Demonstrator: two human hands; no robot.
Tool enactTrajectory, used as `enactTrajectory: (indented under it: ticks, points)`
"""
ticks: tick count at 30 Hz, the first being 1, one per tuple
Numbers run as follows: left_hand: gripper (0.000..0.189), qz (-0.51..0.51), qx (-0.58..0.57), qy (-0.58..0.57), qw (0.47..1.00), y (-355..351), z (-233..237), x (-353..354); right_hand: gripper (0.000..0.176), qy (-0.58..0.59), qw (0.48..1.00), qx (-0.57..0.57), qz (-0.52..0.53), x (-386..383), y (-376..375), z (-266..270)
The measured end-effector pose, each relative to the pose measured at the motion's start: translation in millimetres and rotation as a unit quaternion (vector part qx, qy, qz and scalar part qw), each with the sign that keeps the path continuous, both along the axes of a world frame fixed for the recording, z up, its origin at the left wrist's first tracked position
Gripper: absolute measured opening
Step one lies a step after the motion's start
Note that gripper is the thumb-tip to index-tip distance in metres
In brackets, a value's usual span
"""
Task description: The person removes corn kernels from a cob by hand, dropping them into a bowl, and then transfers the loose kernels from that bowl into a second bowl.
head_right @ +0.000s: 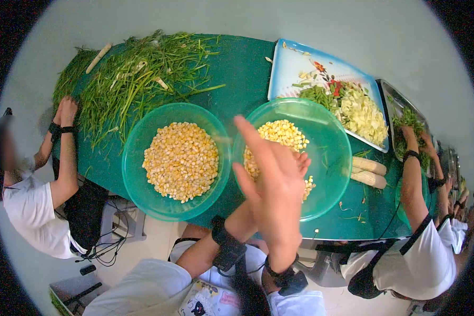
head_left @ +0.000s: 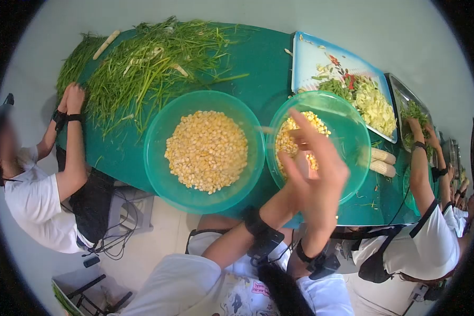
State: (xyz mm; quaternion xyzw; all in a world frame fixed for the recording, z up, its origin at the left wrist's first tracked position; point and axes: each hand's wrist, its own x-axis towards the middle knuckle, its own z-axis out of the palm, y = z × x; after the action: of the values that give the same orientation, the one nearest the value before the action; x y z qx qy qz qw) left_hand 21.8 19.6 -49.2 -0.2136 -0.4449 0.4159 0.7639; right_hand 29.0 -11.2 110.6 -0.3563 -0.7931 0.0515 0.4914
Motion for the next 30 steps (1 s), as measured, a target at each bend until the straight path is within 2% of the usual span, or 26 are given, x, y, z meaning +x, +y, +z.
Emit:
enactTrajectory:
  ticks: [1, 2, 3, 4, 5, 7, 8, 9, 12, 16, 23, 25, 28, 30]
  points:
    - [0.025, 0.059, -0.058, 0.173, 0.981, -2.5, 2.8, 0.8, 0.029, -0.016, 0.998, -0.064, -0.006, -1.9, 2.3, -9.7]
    - [0.025, 0.117, -0.115, 0.34, 0.926, -3.7, 7.4, -1.2, 0.034, -0.031, 0.991, -0.128, -0.01, -5.4, 5.1, -18.5]
    - [0.026, 0.175, -0.171, 0.492, 0.836, -3.0, 11.4, -4.0, 0.034, -0.033, 0.992, -0.126, -0.004, -1.1, 8.6, -24.8]
    - [0.027, 0.163, -0.17, 0.619, 0.75, -1.1, 21.7, -7.6, 0.036, 0.017, 0.986, -0.161, -0.044, 12.9, 10.4, -31.7]
    - [0.028, 0.148, -0.195, 0.6, 0.762, -5.7, 25.1, -10.0, 0.038, 0.064, 0.974, -0.198, -0.087, 27.0, 8.7, -39.0]
    - [0.028, 0.127, -0.209, 0.58, 0.777, -11.9, 38.3, -17.1, 0.037, 0.019, 0.965, -0.241, -0.102, 45.9, 5.3, -55.3]
    - [0.03, 0.088, -0.24, 0.581, 0.773, -14.6, 49.9, -19.7, 0.037, -0.018, 0.952, -0.284, -0.118, 52.3, 2.4, -57.4]
    - [0.033, 0.05, -0.271, 0.581, 0.766, -14.8, 56.1, -19.7, 0.034, -0.003, 0.945, -0.312, -0.1, 50.0, -3.5, -58.5]
    - [0.032, 0.061, -0.263, 0.599, 0.754, -14.7, 49.1, -17.6, 0.032, -0.06, 0.949, -0.292, -0.104, 44.0, -9.0, -64.0]
    - [0.031, 0.09, -0.248, 0.61, 0.747, -15.3, 48.9, -19.7, 0.029, -0.05, 0.945, -0.301, -0.114, 38.6, -1.5, -67.4]
    - [0.032, 0.079, -0.244, 0.597, 0.76, -12.1, 41.6, -20.1, 0.019, -0.045, 0.952, -0.286, -0.1, 44.1, 14.8, -72.3]
    - [0.031, 0.092, -0.231, 0.605, 0.756, -12.2, 38.6, -20.1, 0.014, 0.025, 0.95, -0.294, -0.098, 46.3, 13.3, -69.1]
    - [0.03, 0.112, -0.224, 0.594, 0.764, -12.5, 37.8, -18.8, 0.011, 0.056, 0.944, -0.304, -0.116, 54.9, 11.9, -69.4]
    - [0.029, 0.109, -0.246, 0.612, 0.744, -13.6, 37.7, -20.3, 0.01, 0.081, 0.942, -0.304, -0.117, 59.1, 10.8, -70.1]
